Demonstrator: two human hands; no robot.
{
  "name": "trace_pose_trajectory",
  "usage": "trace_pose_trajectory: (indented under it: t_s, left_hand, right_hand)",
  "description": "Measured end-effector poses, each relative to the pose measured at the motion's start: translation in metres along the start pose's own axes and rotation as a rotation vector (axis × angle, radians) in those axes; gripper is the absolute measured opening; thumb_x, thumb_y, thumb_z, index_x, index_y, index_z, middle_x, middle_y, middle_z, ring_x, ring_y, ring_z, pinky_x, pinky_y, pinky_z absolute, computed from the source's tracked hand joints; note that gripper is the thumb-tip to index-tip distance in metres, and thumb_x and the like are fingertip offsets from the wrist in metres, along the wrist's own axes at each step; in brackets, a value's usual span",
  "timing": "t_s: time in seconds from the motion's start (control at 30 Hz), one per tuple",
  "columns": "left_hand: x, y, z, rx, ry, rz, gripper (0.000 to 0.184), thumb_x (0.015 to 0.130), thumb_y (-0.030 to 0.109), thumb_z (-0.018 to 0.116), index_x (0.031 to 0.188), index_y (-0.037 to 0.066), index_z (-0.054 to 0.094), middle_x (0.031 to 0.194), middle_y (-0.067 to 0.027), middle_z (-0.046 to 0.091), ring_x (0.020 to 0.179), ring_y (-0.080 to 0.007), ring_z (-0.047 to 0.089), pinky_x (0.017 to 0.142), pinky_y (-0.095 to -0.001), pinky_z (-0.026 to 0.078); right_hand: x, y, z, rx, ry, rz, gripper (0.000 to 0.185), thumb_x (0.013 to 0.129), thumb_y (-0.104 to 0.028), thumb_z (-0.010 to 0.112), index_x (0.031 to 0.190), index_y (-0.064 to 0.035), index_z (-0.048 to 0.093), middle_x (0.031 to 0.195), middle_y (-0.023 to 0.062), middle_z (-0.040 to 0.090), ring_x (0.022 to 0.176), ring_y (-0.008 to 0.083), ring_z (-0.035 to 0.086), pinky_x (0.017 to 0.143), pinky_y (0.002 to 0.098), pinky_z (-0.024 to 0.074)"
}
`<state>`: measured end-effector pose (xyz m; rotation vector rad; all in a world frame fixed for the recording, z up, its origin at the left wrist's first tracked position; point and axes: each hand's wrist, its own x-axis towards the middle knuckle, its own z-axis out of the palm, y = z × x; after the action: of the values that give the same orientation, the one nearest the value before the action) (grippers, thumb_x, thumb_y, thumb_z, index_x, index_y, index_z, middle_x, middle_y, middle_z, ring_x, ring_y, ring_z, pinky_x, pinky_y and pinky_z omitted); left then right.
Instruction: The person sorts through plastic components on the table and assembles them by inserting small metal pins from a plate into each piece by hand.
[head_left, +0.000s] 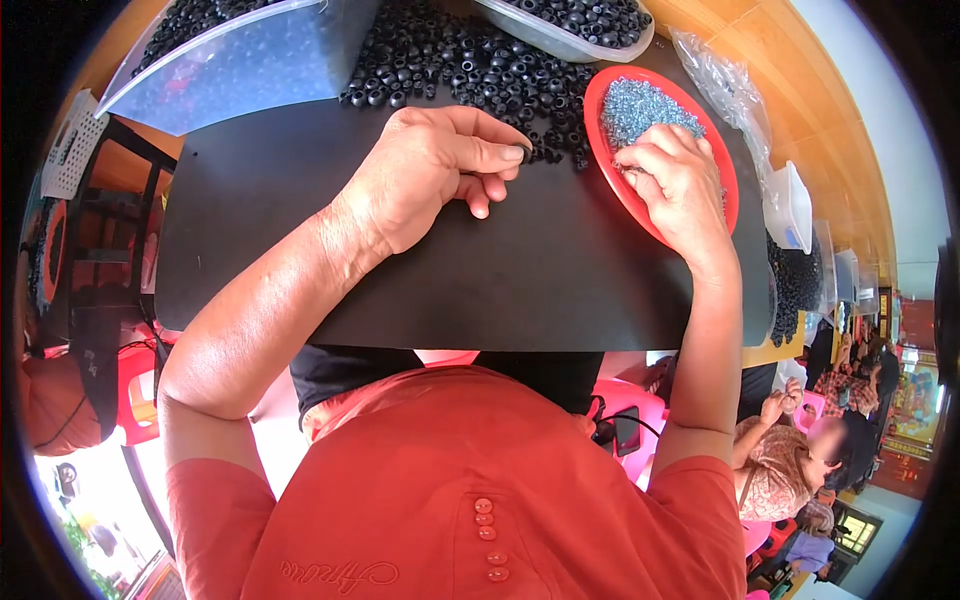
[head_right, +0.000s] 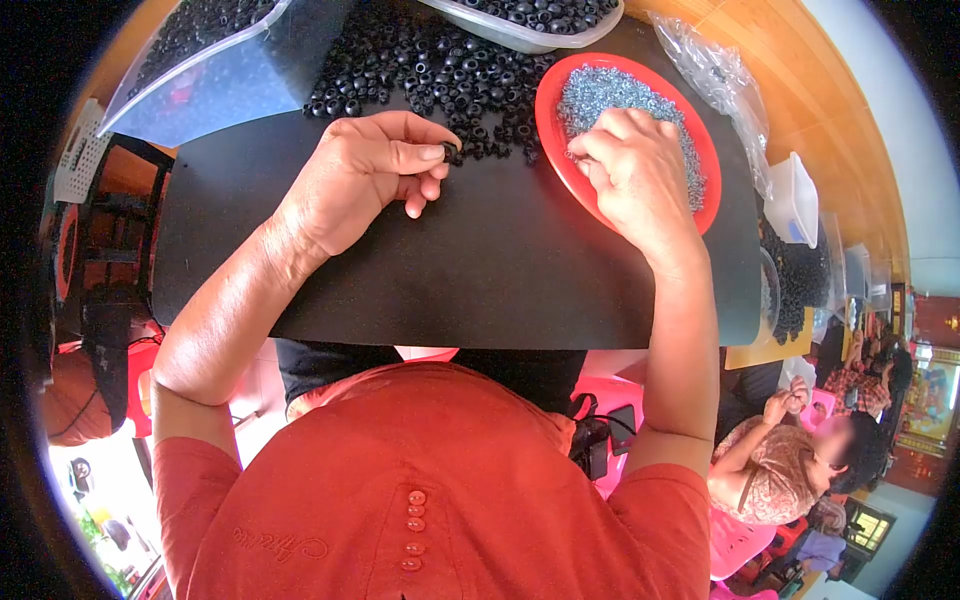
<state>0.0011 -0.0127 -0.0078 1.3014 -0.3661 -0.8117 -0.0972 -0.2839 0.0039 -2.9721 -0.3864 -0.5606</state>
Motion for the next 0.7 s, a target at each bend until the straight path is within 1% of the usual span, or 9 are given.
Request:
trace_pose_trajectory:
  t_s: [0.13,0.43,0.7]
  left_hand:
    - [-0.0016,0.0012,0.0009,0.008,0.006,-0.002,0.023,0.097,0.010,0.064,0.111,-0.007,0.066,0.087,-0.0082,0.066,0.074,-0.0141,0.063,0.065,-0.0270,0.051]
    - [0.0001,0.0009,0.0016,-0.005,0.000,-0.011,0.023,0.097,0.010,0.063,0.111,-0.007,0.065,0.088,-0.0085,0.065,0.075,-0.0143,0.063,0.066,-0.0273,0.051]
    - [-0.0008,0.0013,0.0005,-0.010,-0.002,-0.006,0.023,0.097,0.011,0.063,0.111,-0.007,0.065,0.088,-0.0082,0.065,0.075,-0.0140,0.063,0.066,-0.0275,0.052]
  right_hand:
    - [-0.0010,0.0010,-0.0008,0.008,-0.038,0.001,0.012,0.080,-0.008,0.072,0.092,-0.0092,0.073,0.092,0.0025,0.064,0.098,0.0237,0.059,0.086,0.0390,0.0394]
    - [0.0014,-0.0034,0.0008,-0.003,-0.029,0.003,0.012,0.082,-0.007,0.071,0.093,-0.0102,0.072,0.093,0.0030,0.065,0.098,0.0244,0.060,0.086,0.0392,0.0395]
    - [-0.0002,-0.0042,-0.0056,0.047,-0.044,-0.011,0.012,0.084,-0.007,0.068,0.095,-0.0074,0.072,0.092,0.0048,0.065,0.095,0.0257,0.059,0.083,0.0402,0.0392]
